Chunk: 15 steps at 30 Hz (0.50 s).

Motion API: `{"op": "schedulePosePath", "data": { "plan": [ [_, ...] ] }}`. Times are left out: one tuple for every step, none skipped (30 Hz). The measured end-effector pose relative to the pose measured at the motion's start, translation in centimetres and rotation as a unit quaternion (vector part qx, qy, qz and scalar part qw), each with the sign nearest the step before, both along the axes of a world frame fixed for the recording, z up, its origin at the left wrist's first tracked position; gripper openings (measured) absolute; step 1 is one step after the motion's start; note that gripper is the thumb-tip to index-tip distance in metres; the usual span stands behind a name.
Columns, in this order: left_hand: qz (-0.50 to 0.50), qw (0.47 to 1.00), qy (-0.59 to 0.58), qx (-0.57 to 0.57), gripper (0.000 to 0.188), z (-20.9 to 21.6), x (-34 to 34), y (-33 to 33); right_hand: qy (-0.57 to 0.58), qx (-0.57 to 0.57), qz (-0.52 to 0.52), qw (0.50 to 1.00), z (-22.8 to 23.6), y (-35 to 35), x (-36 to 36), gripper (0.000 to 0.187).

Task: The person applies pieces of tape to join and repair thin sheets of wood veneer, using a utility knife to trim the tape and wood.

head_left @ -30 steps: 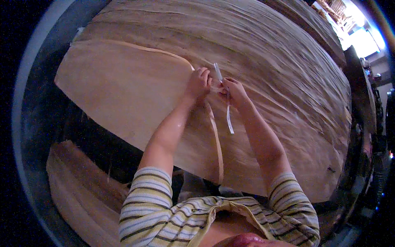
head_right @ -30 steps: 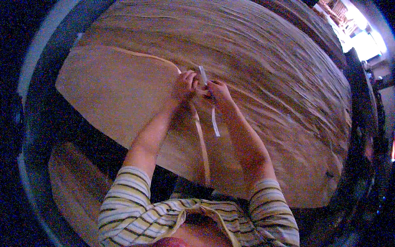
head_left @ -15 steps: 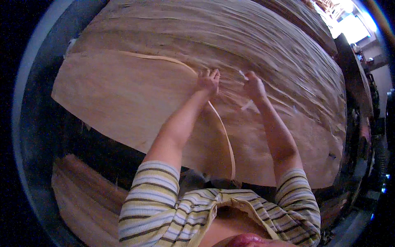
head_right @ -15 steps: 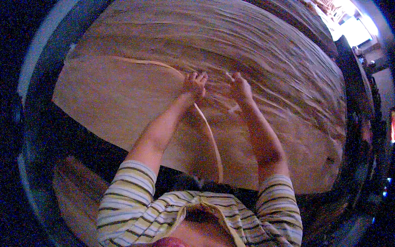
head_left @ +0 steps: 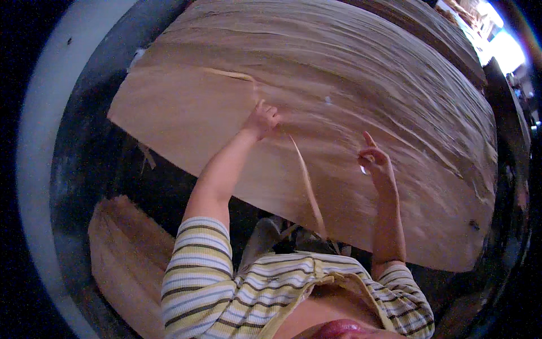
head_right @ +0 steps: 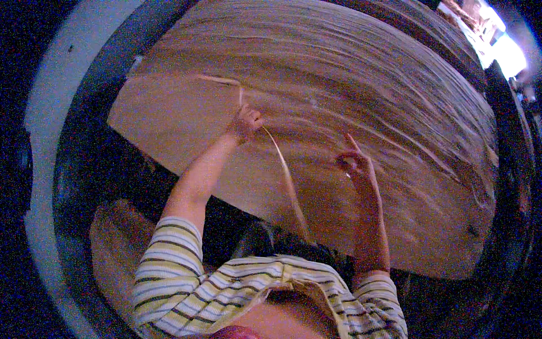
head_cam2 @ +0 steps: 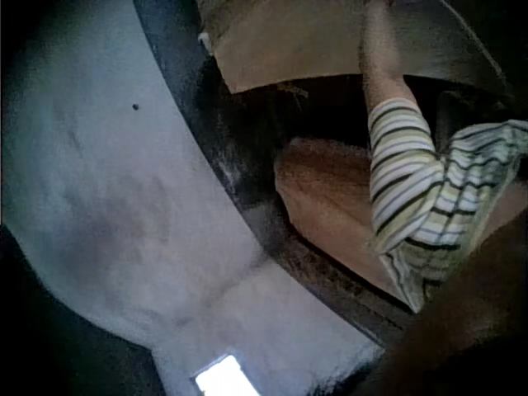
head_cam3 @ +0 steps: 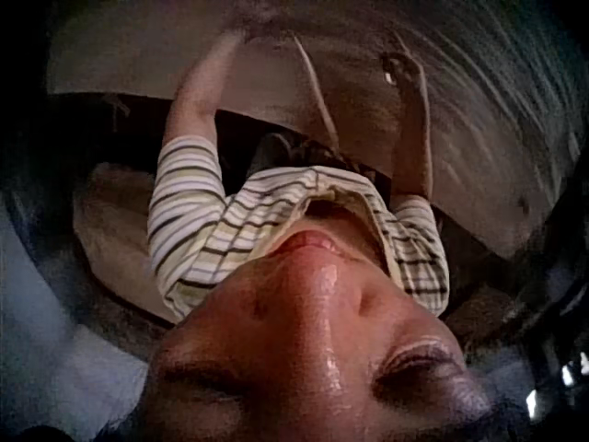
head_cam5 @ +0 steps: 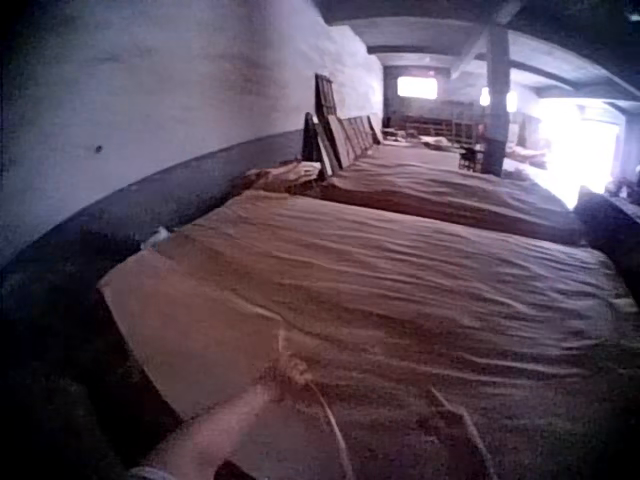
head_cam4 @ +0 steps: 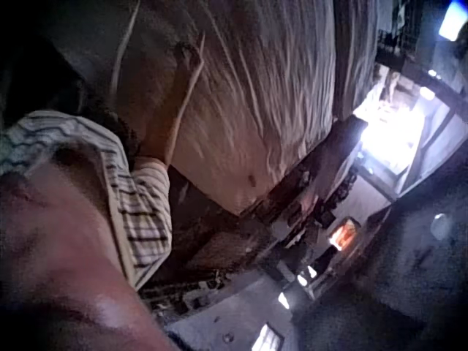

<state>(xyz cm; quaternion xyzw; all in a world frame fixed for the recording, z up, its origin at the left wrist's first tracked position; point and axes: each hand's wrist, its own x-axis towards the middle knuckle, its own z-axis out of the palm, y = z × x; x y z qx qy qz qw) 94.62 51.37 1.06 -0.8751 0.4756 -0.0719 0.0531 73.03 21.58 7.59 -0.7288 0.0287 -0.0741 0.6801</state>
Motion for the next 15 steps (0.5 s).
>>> {"op": "schedulePosePath", "data": {
  "plan": [
    [0.036, 0.999, 0.007, -0.037, 0.018, 0.2, 0.6, 1.7, 0.017, -0.067, 0.008, 0.998, 0.4, 1.2, -0.1, 0.019],
    [0.059, 0.993, -0.018, -0.104, 0.016, 0.2, 1.0, 3.7, 0.015, -0.144, 0.026, 0.989, 0.9, 2.3, -0.2, 0.018],
    [0.08, 0.981, -0.043, -0.171, 0.015, -0.1, 1.7, 6.1, 0.039, -0.109, 0.009, 0.993, 1.3, 3.7, -0.1, 0.02],
    [0.124, 0.969, -0.059, -0.205, 0.014, -0.1, 2.4, 9.8, 0.046, -0.085, 0.003, 0.995, 1.8, 4.8, 0.1, 0.021],
    [0.19, 0.959, -0.017, -0.211, 0.014, -0.2, 3.2, 14.5, 0.041, -0.063, -0.004, 0.997, 2.0, 6.4, 0.8, 0.023],
    [0.237, 0.949, 0.036, -0.204, 0.015, 0.2, 3.7, 20.1, -0.007, -0.164, -0.022, 0.986, 2.0, 8.0, 1.8, 0.025],
    [0.282, 0.943, 0.059, -0.164, 0.016, 0.9, 4.1, 26.1, -0.022, -0.14, -0.041, 0.989, 1.8, 9.8, 2.7, 0.026],
    [0.335, 0.938, 0.032, -0.088, 0.016, 1.6, 4.3, 32.7, -0.005, -0.112, -0.086, 0.99, 1.5, 11.9, 3.7, 0.026],
    [0.375, 0.922, -0.076, -0.063, 0.021, 3.1, 3.7, 39.6, 0.004, -0.081, -0.129, 0.988, 1.0, 14.1, 5.0, 0.027],
    [0.456, 0.878, -0.136, -0.055, 0.028, 4.1, 2.3, 46.0, -0.018, -0.037, -0.117, 0.992, 0.5, 16.3, 6.3, 0.028],
    [0.598, 0.8, 0.016, -0.041, 0.034, 5.4, 1.5, 51.6, -0.037, 0.005, -0.107, 0.994, -0.1, 18.6, 7.5, 0.028],
    [0.679, 0.72, 0.124, 0.07, 0.042, 6.8, 0.3, 56.9, -0.058, 0.041, -0.092, 0.993, -0.4, 20.6, 9.2, 0.029],
    [0.729, 0.638, 0.186, 0.163, 0.05, 8.2, 0.0, 60.6, -0.078, 0.082, -0.093, 0.989, -0.5, 22.4, 10.5, 0.03],
    [0.709, 0.646, 0.179, 0.217, 0.05, 8.9, 0.2, 62.7, -0.125, 0.087, -0.049, 0.987, -0.5, 24.3, 11.9, 0.034],
    [0.698, 0.627, 0.205, 0.277, 0.05, 10.4, 0.4, 63.8, -0.083, 0.084, -0.047, 0.992, 0.0, 26.1, 13.1, 0.036]
  ]
}}
